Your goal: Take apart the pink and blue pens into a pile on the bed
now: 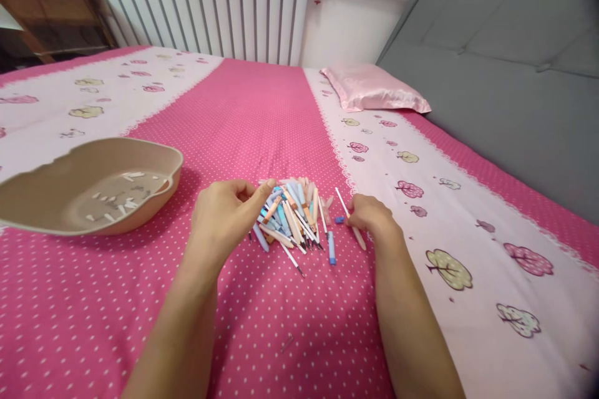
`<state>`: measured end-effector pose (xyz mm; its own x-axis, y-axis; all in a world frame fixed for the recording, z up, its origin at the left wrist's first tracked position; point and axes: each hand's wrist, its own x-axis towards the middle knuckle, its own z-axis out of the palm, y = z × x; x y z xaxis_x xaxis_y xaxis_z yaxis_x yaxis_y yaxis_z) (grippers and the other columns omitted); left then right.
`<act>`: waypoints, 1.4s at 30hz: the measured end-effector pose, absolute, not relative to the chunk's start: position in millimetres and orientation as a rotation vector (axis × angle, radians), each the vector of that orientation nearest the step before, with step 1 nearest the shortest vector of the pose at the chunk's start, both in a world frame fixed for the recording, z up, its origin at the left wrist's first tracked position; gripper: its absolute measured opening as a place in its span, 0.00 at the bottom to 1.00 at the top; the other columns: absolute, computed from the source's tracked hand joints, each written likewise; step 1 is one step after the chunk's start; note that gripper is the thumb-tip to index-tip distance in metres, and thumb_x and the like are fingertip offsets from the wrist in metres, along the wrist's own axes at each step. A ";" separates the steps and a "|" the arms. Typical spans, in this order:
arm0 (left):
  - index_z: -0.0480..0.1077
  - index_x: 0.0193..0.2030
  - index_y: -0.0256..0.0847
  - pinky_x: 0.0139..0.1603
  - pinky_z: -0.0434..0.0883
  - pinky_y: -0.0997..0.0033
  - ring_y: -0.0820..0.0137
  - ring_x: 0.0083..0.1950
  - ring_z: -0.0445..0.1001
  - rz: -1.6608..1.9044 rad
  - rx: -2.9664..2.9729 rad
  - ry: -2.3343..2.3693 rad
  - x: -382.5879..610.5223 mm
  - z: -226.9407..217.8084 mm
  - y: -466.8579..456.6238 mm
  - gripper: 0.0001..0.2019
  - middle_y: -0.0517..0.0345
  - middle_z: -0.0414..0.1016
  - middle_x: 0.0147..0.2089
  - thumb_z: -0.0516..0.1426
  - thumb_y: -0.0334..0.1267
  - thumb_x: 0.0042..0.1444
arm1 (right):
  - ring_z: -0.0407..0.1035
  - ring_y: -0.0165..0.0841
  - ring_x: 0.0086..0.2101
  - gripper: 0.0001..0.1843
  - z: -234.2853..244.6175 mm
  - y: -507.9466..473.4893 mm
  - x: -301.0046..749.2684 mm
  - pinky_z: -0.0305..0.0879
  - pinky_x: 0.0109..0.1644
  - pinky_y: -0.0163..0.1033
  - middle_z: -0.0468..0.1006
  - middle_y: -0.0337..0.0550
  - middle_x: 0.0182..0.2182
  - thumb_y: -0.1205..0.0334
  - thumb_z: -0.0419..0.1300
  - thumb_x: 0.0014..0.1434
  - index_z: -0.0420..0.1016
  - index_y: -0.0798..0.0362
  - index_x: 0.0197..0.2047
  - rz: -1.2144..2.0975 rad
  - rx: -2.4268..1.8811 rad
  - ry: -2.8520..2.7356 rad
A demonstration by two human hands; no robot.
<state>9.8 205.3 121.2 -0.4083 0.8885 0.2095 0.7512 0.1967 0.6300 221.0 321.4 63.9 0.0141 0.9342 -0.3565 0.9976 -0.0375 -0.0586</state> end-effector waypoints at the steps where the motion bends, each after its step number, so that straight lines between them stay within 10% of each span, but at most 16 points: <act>1: 0.63 0.13 0.42 0.19 0.49 0.72 0.73 0.16 0.56 1.001 1.566 2.270 9.0 121.4 205.4 0.22 0.63 0.57 0.11 0.51 0.54 0.49 | 0.70 0.44 0.42 0.23 64.6 321.1 221.9 0.63 0.36 0.41 0.73 0.52 0.43 0.65 0.60 0.44 0.68 0.52 0.47 -0.438 2.121 2.042; 12: 0.68 0.22 0.40 0.21 0.54 0.73 0.72 0.21 0.64 1.134 1.617 2.136 8.3 116.9 206.6 0.20 0.61 0.66 0.18 0.51 0.54 0.51 | 0.70 0.31 0.30 0.41 119.9 266.8 207.9 0.67 0.35 0.39 0.73 0.44 0.42 0.64 0.53 0.54 0.35 0.42 0.66 -1.110 2.080 3.311; 20: 0.68 0.48 0.40 0.31 0.68 0.72 0.68 0.35 0.74 1.031 1.608 1.429 32.1 114.8 205.2 0.18 0.52 0.76 0.40 0.54 0.45 0.52 | 0.70 0.29 0.33 0.27 119.1 252.7 185.9 0.69 0.37 0.35 0.72 0.39 0.37 0.68 0.54 0.53 0.61 0.45 0.57 -1.544 1.591 3.340; 27: 0.69 0.45 0.39 0.23 0.65 0.76 0.73 0.27 0.71 0.992 1.597 1.349 33.0 105.6 209.6 0.12 0.57 0.74 0.30 0.52 0.38 0.55 | 0.70 0.28 0.32 0.23 114.0 249.2 173.7 0.69 0.34 0.34 0.72 0.41 0.37 0.64 0.55 0.55 0.63 0.48 0.55 -1.669 1.448 3.286; 42: 0.69 0.42 0.38 0.26 0.66 0.74 0.70 0.27 0.73 1.152 1.601 1.586 12.3 106.6 211.5 0.11 0.60 0.73 0.23 0.54 0.36 0.51 | 0.72 0.44 0.32 0.11 79.4 280.2 172.3 0.60 0.28 0.39 0.78 0.50 0.28 0.55 0.60 0.44 0.76 0.52 0.30 -0.366 1.826 2.475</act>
<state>12.3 211.5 106.6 -0.0916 0.9822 0.1641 0.4602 -0.1043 0.8817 172.3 280.2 79.4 -0.3042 0.9365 -0.1745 0.9469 0.2772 -0.1628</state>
